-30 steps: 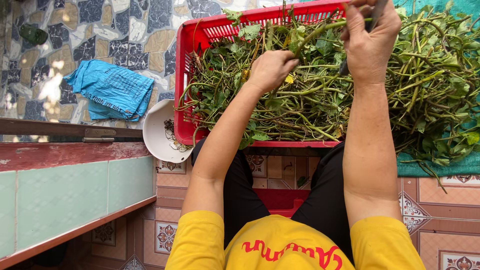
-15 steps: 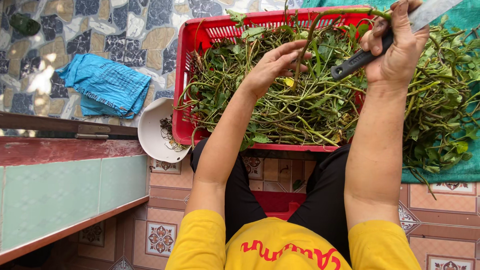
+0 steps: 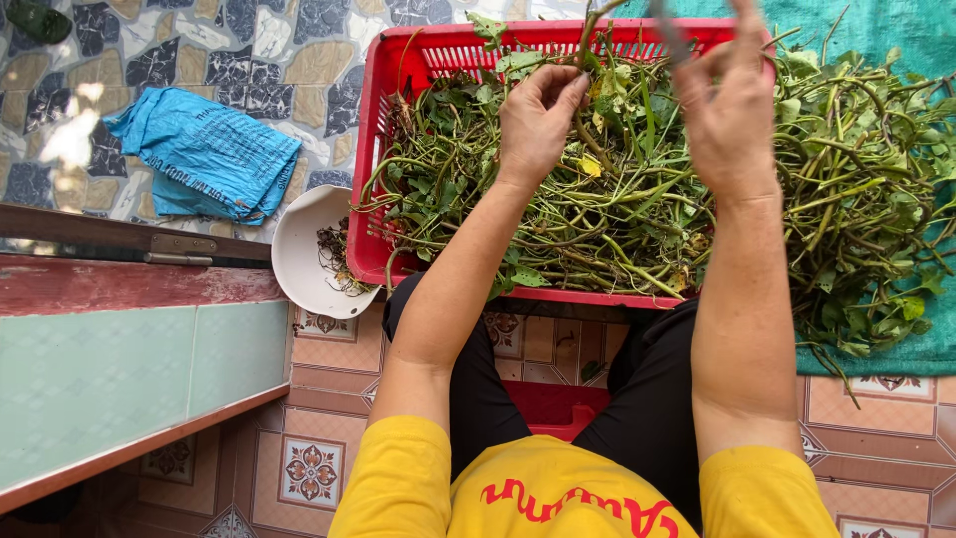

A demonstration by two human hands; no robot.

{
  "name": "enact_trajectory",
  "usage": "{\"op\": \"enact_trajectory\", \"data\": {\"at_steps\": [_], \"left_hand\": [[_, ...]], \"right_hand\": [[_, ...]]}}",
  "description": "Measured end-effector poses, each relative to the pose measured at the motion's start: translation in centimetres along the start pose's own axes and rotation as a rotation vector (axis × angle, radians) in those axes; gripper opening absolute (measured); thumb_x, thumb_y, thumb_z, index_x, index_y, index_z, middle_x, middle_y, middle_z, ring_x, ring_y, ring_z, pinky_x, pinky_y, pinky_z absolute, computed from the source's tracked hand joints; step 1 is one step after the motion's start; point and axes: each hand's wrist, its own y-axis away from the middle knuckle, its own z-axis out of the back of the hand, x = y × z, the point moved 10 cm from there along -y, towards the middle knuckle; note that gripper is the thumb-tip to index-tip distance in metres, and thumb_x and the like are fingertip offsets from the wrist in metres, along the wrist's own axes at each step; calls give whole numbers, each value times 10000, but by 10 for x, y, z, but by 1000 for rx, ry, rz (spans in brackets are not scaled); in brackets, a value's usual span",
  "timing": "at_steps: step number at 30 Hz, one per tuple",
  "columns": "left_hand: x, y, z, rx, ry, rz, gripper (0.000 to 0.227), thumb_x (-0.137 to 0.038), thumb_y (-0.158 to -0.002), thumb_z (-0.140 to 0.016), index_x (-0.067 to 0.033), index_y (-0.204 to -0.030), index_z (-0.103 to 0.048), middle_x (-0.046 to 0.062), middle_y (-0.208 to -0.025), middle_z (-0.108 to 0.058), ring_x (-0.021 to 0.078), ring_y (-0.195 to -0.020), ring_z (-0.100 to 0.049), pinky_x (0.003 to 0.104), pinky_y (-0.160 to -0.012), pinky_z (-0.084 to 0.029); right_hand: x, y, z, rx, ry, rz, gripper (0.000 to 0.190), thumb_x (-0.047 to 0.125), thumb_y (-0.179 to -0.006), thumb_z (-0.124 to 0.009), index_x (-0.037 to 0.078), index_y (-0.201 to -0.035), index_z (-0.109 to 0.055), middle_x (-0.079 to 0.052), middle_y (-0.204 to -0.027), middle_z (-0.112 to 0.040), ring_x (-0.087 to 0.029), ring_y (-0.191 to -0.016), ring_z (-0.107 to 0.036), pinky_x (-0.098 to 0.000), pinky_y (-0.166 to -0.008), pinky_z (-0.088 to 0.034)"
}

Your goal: The person trims leafy green stems from a red basket using a knife, placing the prepared pieces into a white bowl.

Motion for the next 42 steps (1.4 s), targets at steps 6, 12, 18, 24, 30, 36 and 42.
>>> {"op": "enact_trajectory", "data": {"at_steps": [6, 12, 18, 24, 30, 36, 42], "left_hand": [[-35, 22, -13, 34, -103, -134, 141, -213, -966, -717, -87, -1018, -752, -3, -821, -774, 61, -717, -713, 256, -652, -613], [-15, 20, -19, 101, -2, -112, 98, -170, -994, -693, -84, -1014, -736, 12, -867, -777, 50, -760, -738, 254, -695, -638], [52, 2, -18, 218, 724, 424, 151, -151, -991, -684, -13, -1030, -732, 61, -783, -747, 30, -506, -540, 176, -424, -388], [44, 7, -20, 320, 790, 466, 157, -161, -1016, -677, -25, -1073, -729, 57, -811, -744, 34, -528, -560, 173, -436, -365], [31, 17, -36, 445, 465, 364, 146, -152, -1000, -698, -39, -1084, -738, 36, -870, -761, 25, -663, -622, 176, -511, -422], [26, 16, -45, 494, 406, 186, 207, -149, -968, -726, -30, -1136, -719, 65, -1031, -770, 119, -917, -717, 276, -845, -605], [10, 24, -58, 455, 357, 102, 190, -149, -996, -718, 6, -1107, -725, 53, -960, -749, 123, -872, -700, 293, -810, -598]], "right_hand": [[64, 5, -36, 137, 113, 81, 781, 213, -1109, -745, 139, -1714, -257, -87, -981, -668, -188, -838, -644, -381, -776, -559], [58, -5, 6, -152, 120, 171, 312, 242, -1228, -634, 146, -1522, -599, -64, -1192, -742, -138, -944, -682, -300, -792, -611], [44, 9, 24, 54, -524, -263, 376, 287, -1143, -503, -74, -1198, -592, 18, -775, -570, -66, -543, -486, -223, -449, -363], [53, 15, -13, 299, -413, -248, 843, 102, -1049, -637, 205, -1718, -136, 27, -845, -550, -56, -607, -462, -223, -483, -341], [73, 9, -20, 240, 197, 47, 863, 118, -1050, -729, 178, -1732, -204, -121, -1009, -719, -226, -937, -707, -401, -873, -546], [46, 3, -20, 307, 237, -46, 557, 171, -1033, -775, 23, -1474, -468, -159, -1104, -725, -266, -1051, -730, -405, -874, -565], [39, -1, -20, 27, 129, 67, 390, 221, -1156, -740, -10, -1310, -467, -154, -1164, -761, -241, -1087, -764, -367, -934, -588]]}}
